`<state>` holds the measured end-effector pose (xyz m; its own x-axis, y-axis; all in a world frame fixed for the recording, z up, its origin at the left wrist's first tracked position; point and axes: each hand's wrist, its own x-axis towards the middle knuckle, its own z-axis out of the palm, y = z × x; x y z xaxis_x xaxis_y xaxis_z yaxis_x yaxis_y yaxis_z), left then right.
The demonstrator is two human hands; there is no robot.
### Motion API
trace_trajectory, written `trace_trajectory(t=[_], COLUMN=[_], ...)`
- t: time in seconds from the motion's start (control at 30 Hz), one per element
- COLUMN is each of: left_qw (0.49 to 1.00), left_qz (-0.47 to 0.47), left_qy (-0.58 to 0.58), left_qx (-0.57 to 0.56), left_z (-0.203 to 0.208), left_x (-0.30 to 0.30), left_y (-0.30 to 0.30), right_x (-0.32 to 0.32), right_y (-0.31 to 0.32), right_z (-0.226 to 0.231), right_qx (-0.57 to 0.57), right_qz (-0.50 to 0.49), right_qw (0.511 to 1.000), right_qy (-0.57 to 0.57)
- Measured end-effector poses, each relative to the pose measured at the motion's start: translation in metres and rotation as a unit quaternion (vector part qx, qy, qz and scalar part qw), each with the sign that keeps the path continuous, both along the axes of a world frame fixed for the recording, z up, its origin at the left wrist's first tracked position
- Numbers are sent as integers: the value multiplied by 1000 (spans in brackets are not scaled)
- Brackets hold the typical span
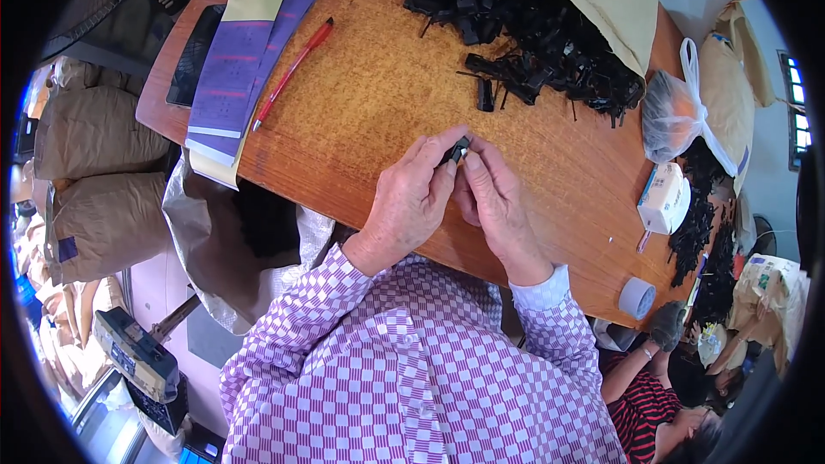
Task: Manually assembling or inspecting small black plastic components at a factory workbench.
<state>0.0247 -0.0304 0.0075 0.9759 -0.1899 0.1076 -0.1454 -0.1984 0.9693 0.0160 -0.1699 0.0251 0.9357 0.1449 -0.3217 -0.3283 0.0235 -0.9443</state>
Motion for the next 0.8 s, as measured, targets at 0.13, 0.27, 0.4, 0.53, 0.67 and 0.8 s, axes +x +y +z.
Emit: trace_trajectory(t=[0.13,0.27,0.4,0.53,0.67,0.8], left_qw=[1000,1000,999,997,990,993], left_qz=[2,7,12,0,-74,-112], left_qy=[-2,-16,-49,-39,-80,-17], left_qx=[23,8,-9,70,85,-23], left_z=[-1,0,-2,-7,-15,-20], left_x=[2,2,1,0,-2,-19], left_y=[0,-3,-13,-16,-23,-36], right_x=[2,0,-10,-6,-15,-45], right_y=[6,2,7,5,-21,-39], right_z=[-3,-3,-21,-39,-52,-37], right_qx=[7,2,-1,9,107,-118], right_qz=[-9,-9,-94,-95,-73,-93], right_qw=[1000,1000,994,995,991,966], right_qy=[5,8,-49,-35,39,-210])
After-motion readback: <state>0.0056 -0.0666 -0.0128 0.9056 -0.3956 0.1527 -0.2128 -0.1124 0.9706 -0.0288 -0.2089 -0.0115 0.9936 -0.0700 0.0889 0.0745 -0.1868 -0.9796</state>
